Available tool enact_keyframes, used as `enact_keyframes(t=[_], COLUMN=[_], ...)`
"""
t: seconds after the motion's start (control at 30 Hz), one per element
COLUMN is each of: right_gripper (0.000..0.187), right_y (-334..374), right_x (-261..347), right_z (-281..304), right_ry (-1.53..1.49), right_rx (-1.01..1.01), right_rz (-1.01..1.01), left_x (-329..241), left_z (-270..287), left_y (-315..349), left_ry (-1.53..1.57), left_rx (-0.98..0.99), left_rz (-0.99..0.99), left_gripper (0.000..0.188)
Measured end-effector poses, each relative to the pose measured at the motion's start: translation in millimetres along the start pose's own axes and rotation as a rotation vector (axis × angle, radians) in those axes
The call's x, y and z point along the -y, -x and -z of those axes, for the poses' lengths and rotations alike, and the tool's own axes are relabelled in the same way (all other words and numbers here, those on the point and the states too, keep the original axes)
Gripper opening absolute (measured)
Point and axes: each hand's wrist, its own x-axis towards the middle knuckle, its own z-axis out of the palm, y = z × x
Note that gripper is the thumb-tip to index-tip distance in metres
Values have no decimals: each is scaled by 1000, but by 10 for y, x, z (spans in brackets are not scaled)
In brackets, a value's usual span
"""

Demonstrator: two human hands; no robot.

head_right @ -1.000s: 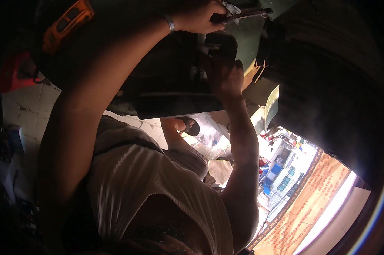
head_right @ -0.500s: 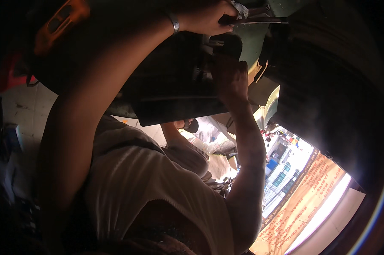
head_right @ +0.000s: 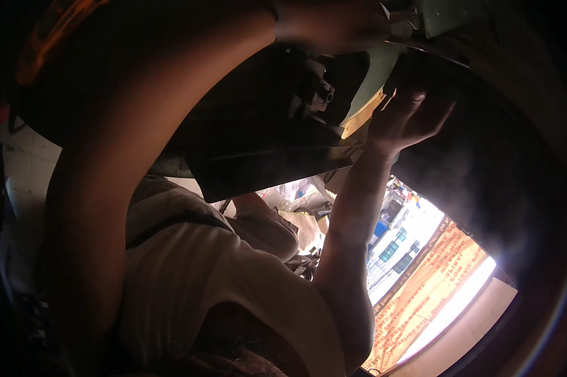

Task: The person uses a screwdriver and a wrench to work on a green industrial machine, loosening and tightening parts around a metal blade mechanism.

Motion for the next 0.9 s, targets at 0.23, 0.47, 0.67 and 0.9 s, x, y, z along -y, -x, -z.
enact_keyframes(t=[0.23,0.47,0.67,0.9], right_gripper=[38,40,41,43], right_y=[-873,-1065,-1181,-1214], right_x=[-144,-28,24,119], right_z=[-164,-316,-367,-359], right_ry=[-233,-301,-332,-342], right_rx=[-352,-409,-439,-468], right_rz=[335,360,356,352], left_x=[46,36,31,0], left_z=[-62,-52,-17,-5], left_y=[9,9,33,15], left_ry=[21,-26,40,16], left_rx=[-58,-44,-10,-22], left_rz=[22,27,39,67], left_gripper=[18,18,19,19])
